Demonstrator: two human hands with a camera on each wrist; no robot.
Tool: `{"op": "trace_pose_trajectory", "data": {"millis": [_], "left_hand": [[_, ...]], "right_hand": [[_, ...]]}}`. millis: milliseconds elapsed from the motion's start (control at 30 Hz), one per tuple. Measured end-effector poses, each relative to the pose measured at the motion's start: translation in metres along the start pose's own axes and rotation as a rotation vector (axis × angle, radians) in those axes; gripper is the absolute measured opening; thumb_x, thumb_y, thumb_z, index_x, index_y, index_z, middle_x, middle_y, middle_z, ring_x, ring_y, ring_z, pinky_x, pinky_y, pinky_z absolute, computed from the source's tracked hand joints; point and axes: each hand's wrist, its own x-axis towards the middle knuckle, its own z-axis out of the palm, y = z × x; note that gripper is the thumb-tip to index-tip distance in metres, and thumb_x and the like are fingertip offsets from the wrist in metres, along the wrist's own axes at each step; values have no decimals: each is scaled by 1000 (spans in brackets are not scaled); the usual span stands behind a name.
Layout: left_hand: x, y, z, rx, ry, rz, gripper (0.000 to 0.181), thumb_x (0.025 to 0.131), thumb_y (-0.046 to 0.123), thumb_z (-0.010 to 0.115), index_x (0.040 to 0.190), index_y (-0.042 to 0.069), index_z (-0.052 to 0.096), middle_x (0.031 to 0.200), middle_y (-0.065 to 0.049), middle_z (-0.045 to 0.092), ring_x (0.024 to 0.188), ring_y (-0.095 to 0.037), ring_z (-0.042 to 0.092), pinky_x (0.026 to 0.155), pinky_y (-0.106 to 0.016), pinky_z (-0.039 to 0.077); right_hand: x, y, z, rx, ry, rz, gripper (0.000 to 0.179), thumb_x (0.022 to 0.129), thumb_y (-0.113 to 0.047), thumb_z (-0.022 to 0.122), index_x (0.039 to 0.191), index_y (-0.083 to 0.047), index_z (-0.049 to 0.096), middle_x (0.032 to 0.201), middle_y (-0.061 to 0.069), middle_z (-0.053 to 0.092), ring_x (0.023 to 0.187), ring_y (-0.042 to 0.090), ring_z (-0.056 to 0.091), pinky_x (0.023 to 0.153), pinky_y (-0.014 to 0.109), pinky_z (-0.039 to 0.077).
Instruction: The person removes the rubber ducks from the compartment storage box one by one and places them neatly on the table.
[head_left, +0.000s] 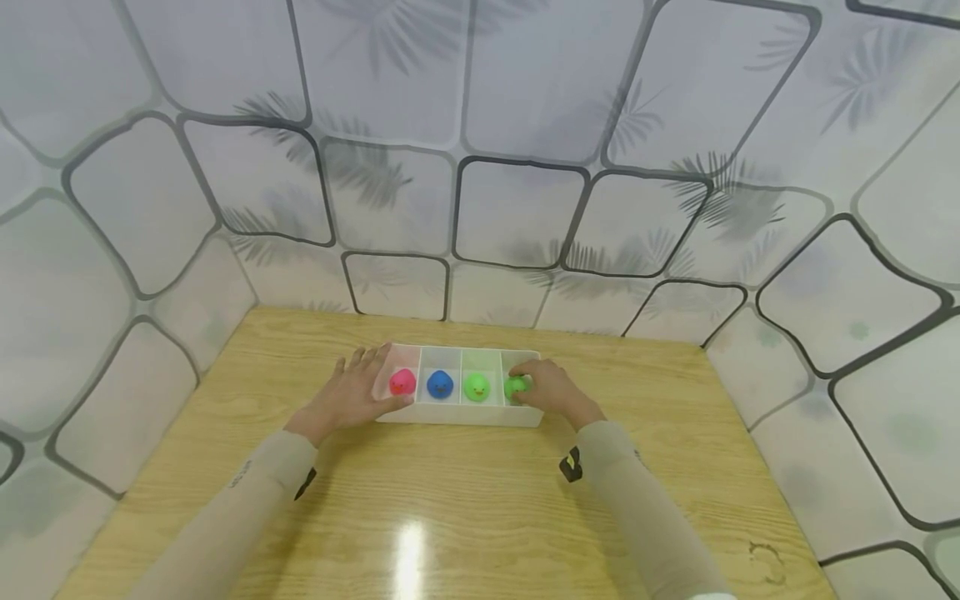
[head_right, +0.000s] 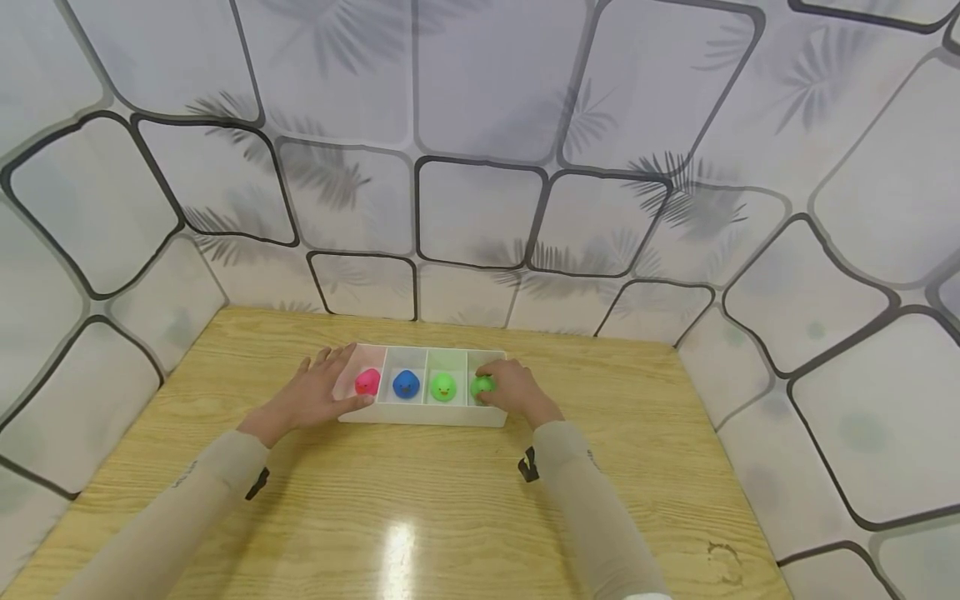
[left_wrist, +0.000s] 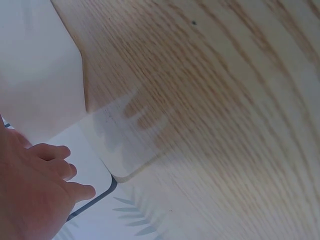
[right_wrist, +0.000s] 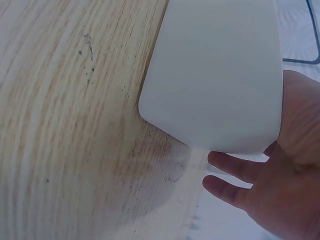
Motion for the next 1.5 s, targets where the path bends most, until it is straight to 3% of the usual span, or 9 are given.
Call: {"op": "trace_pose_trajectory", "data": {"millis": [300,700,967,1167,1500], "left_hand": [[1,-1,3,-1,2,-3,110,95,74,57,170,6,12,173,-25,23,158,-56,16,125,-74,8],[0,1,0,-6,0,-6,109,96,71,58,169,5,12,172,-25,25,158,-56,18,125,-74,8],[0,0,2,-20,4,-4,110,95,73,58,169,5,12,172,-24,27,157,-57,18,125,-74,9],[0,1,2,-31,10,-3,110,95,72,58,169,5,12,172,-23,28,157,-57,19,125,-75,9],[0,2,3,-21,17,2,110,95,73,58,169,3,14,171,-24,30,156,-57,22,124,-75,12]], "right_hand": [[1,-1,-2,-19,-42,8,46,91,-12,77,135,-3,69,140,17,68,132,42,59,113,61,45],[4,-3,0,-11,6,-35,36,94,-15,75,128,-3,73,132,15,73,125,41,65,108,60,49],[1,-3,-3,1,25,-40,40,91,-15,76,129,-4,73,133,16,73,125,41,65,109,61,49],[-3,0,-11,77,56,-18,47,89,-16,74,135,-8,70,134,16,71,124,39,65,110,61,48],[-16,4,-27,206,124,-8,49,94,-20,72,140,-7,66,149,20,62,141,46,54,117,64,41]]}}
